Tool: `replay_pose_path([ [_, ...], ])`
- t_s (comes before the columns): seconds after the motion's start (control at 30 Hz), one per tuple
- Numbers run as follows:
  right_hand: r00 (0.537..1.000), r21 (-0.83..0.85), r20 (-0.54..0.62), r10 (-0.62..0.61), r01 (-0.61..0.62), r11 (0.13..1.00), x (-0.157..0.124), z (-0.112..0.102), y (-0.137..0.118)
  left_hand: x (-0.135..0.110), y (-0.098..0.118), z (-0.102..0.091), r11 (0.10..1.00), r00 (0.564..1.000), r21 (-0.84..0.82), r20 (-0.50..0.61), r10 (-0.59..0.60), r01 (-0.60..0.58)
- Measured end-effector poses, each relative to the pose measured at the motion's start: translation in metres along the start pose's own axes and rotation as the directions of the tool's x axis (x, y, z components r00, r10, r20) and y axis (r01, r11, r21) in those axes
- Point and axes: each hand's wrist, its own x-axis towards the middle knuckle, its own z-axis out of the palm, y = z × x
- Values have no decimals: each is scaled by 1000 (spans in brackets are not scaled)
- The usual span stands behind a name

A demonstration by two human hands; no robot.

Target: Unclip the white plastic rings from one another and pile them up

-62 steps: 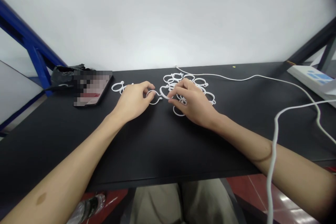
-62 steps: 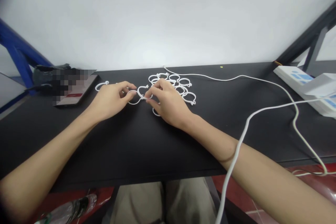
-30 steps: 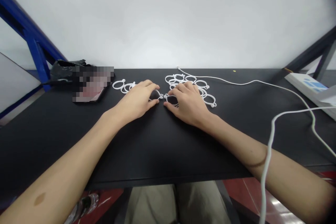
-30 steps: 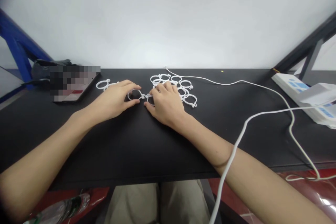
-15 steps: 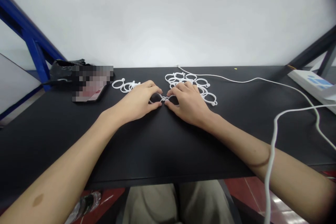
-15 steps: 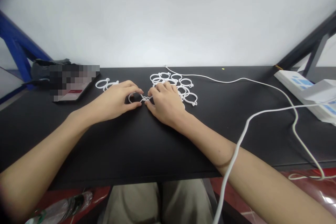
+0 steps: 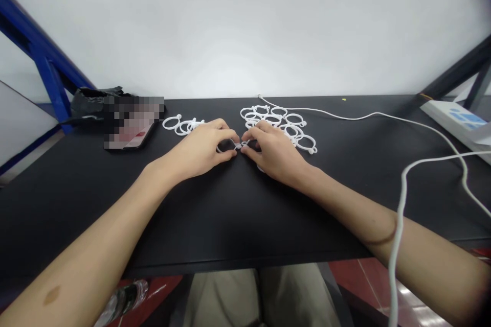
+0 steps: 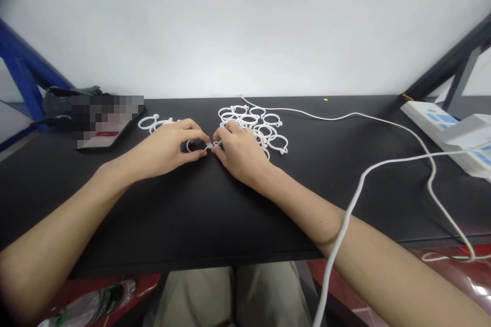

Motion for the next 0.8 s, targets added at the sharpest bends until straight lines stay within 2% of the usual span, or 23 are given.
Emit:
replay_pose_path([
  [0.5,1000,154,27,14,-18,988,2,-5,2,1,5,0,1000,1000,0,-11,0,0],
  [0.67,999,135,37,-1,-4,991,2,-4,2,2,9,2,999,1000,32,-23,-1,2],
  [0.8,998,91,62,-26,20,996,2,-3,2,3,11,2,998,999,52,-26,-46,47],
])
